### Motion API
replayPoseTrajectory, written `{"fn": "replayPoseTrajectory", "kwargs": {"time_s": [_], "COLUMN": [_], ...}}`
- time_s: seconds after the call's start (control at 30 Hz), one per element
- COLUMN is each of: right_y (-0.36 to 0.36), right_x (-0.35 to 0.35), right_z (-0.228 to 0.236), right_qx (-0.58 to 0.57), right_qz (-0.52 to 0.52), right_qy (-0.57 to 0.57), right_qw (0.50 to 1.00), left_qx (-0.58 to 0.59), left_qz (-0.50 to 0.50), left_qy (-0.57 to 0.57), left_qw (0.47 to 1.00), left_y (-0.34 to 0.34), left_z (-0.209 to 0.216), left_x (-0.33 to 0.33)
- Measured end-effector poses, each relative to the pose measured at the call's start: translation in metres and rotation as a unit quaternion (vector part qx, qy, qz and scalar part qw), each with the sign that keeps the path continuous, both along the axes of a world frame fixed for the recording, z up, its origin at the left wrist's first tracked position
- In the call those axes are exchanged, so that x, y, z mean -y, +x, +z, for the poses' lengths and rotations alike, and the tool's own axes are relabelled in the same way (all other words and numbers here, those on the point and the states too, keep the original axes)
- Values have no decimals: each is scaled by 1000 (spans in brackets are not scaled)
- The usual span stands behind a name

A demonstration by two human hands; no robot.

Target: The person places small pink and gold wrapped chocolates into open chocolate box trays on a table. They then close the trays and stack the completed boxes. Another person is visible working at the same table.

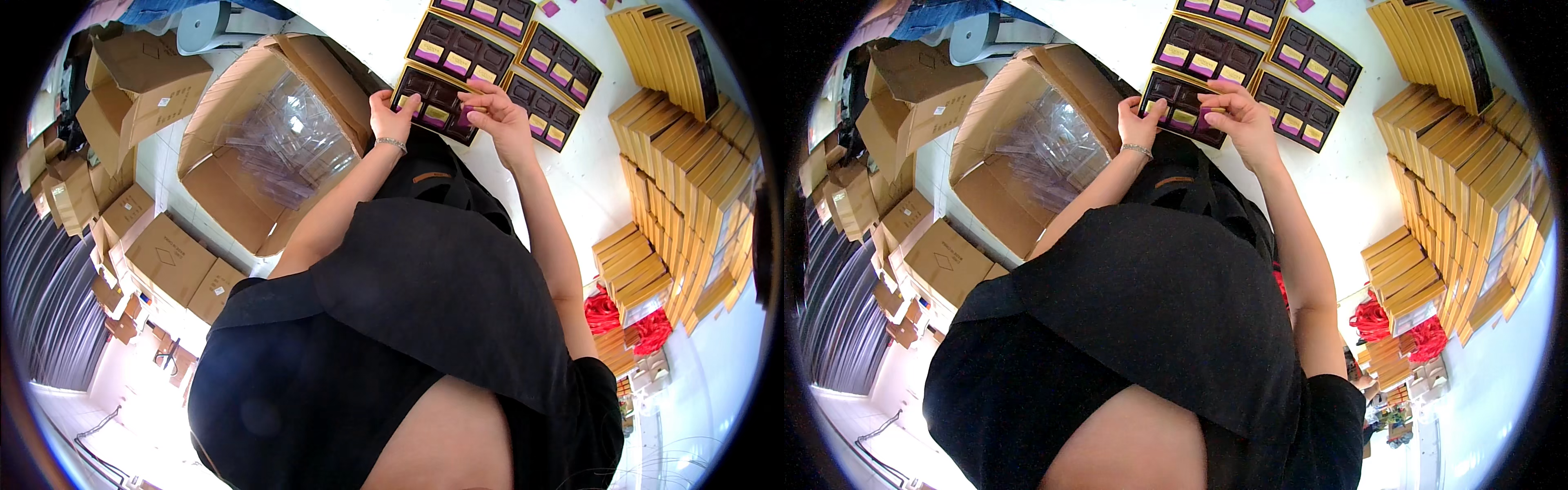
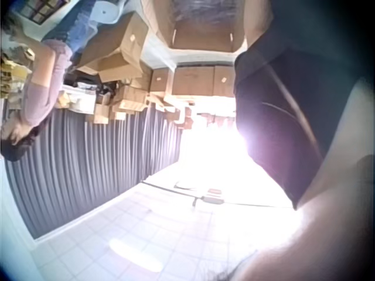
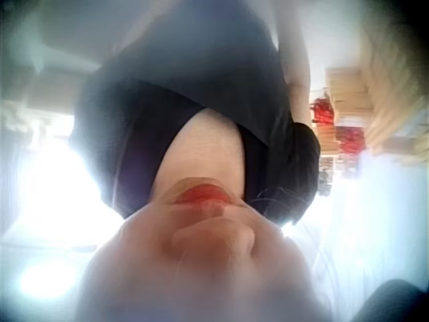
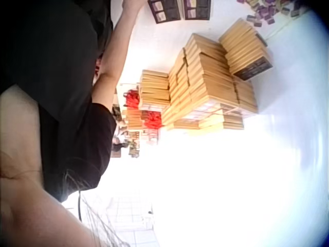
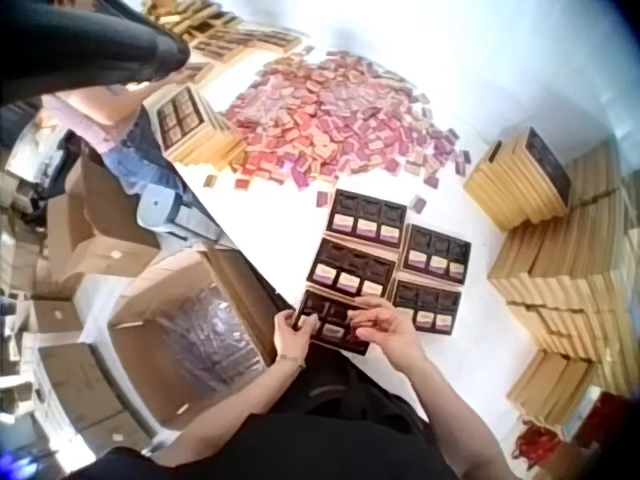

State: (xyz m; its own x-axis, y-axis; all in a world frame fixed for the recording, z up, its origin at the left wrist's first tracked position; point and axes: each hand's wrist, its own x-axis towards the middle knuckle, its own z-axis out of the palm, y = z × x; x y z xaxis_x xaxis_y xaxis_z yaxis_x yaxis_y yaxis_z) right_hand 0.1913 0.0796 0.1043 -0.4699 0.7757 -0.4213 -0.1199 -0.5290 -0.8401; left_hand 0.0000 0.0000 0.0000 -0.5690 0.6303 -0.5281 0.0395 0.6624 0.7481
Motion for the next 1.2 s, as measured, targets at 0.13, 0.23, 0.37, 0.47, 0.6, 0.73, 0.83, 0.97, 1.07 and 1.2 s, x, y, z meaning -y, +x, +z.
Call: {"fn": "replayPoseTrajectory", "kwargs": {"time_s": [0.13,0.23,0.37,0.47,0.6,0.73,0.83,0.97,1.07,1.2], "right_y": [7,8,18,16,13,12,16,15,14,14], "right_x": [14,24,36,36,38,42,53,56,64,75], "right_z": [-14,-4,-1,18,11,9,-20,-42,-52,-40], "right_qx": [169,257,131,106,76,216,367,400,396,488], "right_qz": [-2,4,-30,-11,-17,16,29,15,53,261], "right_qy": [117,257,148,151,105,109,334,444,483,492], "right_qw": [979,932,980,983,991,970,868,802,779,672], "left_qx": [160,93,-214,-6,384,330,-63,-230,-89,-86], "left_qz": [77,42,-40,-117,-152,-149,-240,-98,-97,-139], "left_qy": [6,-3,88,144,34,-26,67,-57,-58,-37], "left_qw": [984,995,972,983,910,932,966,967,990,986], "left_y": [-1,-5,1,10,20,31,21,-4,-6,14], "left_z": [4,8,34,96,104,94,92,43,33,45], "left_x": [3,6,11,-9,-16,-4,1,3,-4,-12]}}
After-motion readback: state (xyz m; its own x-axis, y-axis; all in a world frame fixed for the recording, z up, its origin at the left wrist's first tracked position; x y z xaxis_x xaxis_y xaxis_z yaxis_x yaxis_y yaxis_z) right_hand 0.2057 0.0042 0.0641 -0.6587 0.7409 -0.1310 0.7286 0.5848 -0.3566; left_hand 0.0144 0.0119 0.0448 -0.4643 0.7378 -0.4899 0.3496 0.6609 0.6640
